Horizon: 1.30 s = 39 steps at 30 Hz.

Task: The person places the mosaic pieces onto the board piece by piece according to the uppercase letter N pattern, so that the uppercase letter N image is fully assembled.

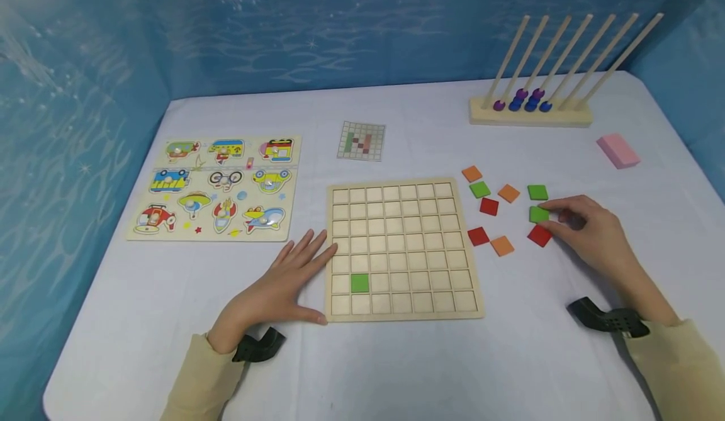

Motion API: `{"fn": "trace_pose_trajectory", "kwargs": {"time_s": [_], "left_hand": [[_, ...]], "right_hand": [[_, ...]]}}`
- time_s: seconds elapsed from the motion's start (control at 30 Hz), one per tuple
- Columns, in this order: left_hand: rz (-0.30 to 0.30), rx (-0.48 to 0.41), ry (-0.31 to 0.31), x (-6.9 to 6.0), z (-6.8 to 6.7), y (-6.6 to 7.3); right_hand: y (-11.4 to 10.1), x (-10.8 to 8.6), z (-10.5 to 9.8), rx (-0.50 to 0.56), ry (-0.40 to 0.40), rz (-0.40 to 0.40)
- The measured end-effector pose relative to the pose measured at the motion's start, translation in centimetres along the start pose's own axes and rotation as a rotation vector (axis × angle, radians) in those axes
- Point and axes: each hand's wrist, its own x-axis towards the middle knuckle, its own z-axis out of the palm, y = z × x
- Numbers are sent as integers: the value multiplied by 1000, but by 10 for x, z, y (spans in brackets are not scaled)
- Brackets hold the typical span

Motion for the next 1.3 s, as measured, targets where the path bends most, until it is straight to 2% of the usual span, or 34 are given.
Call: {"fn": "trace_pose_trajectory", "kwargs": {"time_s": [0.23,0.43,0.53,0.7,0.8,0.97,1.13,1.23,1.3], "left_hand": [[-6,1,-3,-1,0,0],[-11,-3,-1,-1,0,1],[-3,-1,3,-1,0,1],[17,-7,20,-2,1,1],[15,-7,16,-1,1,1],[-3,-3,-1,-1,1,0],[-13,11,1,-2,1,-1],[-11,4,2,-1,1,-1],[-11,-4,1,0,0,-1]], "right_hand": [[-1,-2,0,18,15,3],[-2,-2,-3,105,49,7],[-6,-2,-6,142,65,42],[-29,3,-7,263,71,119],[-49,9,1,357,56,86],[-100,21,23,507,-50,-61],[-157,25,63,644,-270,-161],[-181,21,89,674,-400,-193],[-192,18,102,665,-458,-205]]}}
